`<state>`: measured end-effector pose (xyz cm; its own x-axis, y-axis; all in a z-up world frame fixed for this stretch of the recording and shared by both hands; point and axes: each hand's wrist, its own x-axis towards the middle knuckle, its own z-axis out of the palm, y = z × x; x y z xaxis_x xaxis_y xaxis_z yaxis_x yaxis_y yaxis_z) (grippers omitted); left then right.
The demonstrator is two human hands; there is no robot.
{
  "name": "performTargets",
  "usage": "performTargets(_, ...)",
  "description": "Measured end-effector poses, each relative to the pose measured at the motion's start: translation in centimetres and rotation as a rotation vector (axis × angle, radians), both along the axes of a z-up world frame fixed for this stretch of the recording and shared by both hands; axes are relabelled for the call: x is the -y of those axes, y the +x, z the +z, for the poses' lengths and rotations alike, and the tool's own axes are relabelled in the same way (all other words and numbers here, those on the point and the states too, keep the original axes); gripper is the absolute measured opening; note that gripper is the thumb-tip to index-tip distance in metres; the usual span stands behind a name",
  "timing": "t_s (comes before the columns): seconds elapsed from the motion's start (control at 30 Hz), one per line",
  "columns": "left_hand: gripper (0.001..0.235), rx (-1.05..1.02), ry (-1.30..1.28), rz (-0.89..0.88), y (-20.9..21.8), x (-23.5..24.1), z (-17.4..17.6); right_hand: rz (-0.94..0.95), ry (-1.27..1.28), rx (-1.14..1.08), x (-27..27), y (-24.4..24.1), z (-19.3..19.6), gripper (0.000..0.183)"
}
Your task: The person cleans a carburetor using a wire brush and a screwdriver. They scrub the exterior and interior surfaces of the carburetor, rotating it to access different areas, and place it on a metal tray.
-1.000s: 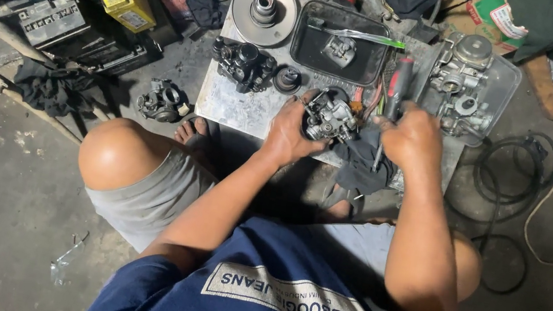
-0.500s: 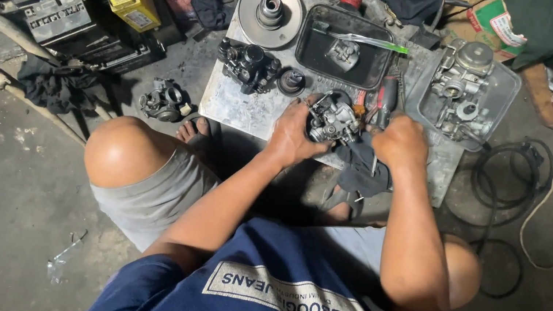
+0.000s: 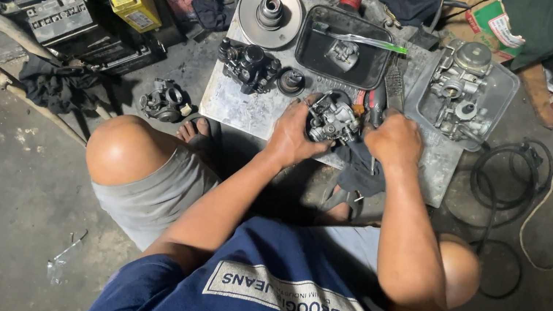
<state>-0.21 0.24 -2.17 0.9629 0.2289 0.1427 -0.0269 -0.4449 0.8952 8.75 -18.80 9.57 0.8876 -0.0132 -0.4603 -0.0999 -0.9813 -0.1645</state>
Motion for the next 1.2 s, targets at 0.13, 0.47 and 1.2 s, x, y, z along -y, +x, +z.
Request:
performTargets(0.13,0.105,-0.001,-0.007,-0.012,0.0,-0.1,0.5,0.0,-0.013,0.003,-0.8,-0.3,1.7,0.049)
performTargets(0.47,0.102,-0.103,0.011,0.001,-0.2,0.0,1.0,0.0,0.012,0.028,-1.5,0.1,3.3,0.051)
performTargets(1.2,0.088,-0.231,-0.234,0.25,0.6,-1.5,12.8,0.199,0.277,0.253,-3.9,1.3,3.3,0.042)
